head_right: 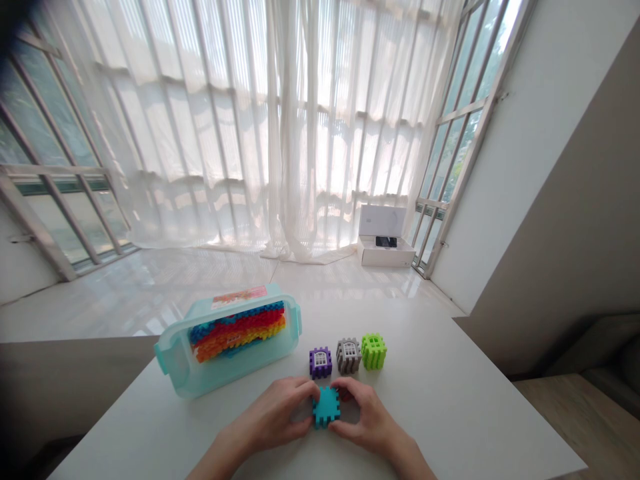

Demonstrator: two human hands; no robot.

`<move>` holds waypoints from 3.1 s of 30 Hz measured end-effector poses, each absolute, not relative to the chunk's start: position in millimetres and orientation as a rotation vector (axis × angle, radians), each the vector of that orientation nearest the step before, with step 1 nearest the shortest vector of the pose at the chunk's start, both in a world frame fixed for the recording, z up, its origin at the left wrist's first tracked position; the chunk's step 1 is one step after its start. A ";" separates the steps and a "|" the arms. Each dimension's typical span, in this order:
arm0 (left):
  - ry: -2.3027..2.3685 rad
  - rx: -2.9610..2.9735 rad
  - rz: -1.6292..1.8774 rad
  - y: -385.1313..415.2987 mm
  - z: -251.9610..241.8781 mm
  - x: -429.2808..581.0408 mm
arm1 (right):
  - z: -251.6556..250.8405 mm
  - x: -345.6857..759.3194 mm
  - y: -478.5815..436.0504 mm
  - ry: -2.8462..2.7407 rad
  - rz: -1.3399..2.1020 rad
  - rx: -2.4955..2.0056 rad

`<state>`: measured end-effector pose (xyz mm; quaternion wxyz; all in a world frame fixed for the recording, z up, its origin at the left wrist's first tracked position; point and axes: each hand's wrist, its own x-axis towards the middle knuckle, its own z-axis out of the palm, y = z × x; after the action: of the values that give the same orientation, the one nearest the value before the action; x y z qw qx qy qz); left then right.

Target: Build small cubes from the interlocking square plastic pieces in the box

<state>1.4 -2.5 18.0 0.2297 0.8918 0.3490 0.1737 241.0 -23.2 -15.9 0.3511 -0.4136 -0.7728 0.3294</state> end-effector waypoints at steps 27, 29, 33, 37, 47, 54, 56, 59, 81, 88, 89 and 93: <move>0.986 2.539 0.418 -2.5 15.0 3.7 | -23.0 243.0 -20.3 -2.013 0.827 -1.097; 0.977 2.544 0.428 -1.9 14.0 3.8 | -22.6 242.9 -20.4 -2.014 0.828 -1.094; 0.965 2.527 0.449 -1.4 13.4 3.8 | -20.5 242.4 -20.9 -2.013 0.826 -1.087; 0.970 2.514 0.452 -1.7 13.9 3.5 | -20.5 242.6 -21.3 -2.017 0.831 -1.093; 0.978 2.532 0.422 -1.9 12.6 3.5 | -19.7 242.2 -21.7 -2.030 0.815 -1.101; 0.982 2.501 0.386 -3.6 19.3 3.8 | -25.5 245.0 -19.7 -2.046 0.831 -1.079; 1.001 2.492 0.374 -4.0 21.0 3.8 | -29.1 246.7 -19.0 -2.051 0.831 -1.066; 1.023 2.481 0.386 -4.3 20.8 3.7 | -32.5 247.9 -18.2 -2.058 0.821 -1.050; 1.002 2.434 0.563 -1.3 22.0 -13.5 | -39.1 261.1 -35.4 -1.953 0.810 -1.106; 1.666 2.536 1.170 17.1 38.5 -77.3 | -40.7 273.4 -54.6 -1.872 0.670 -1.163; 1.834 2.545 1.204 21.3 39.5 -85.5 | -39.7 272.4 -54.9 -1.875 0.654 -1.150; 2.429 2.400 1.023 38.5 40.7 -104.4 | -36.1 268.8 -54.4 -1.889 0.615 -1.112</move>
<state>-104.4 38.5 40.7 -0.2100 0.6583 0.6662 0.2806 268.8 -54.4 -36.1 0.4192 -0.4433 -0.7533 0.2453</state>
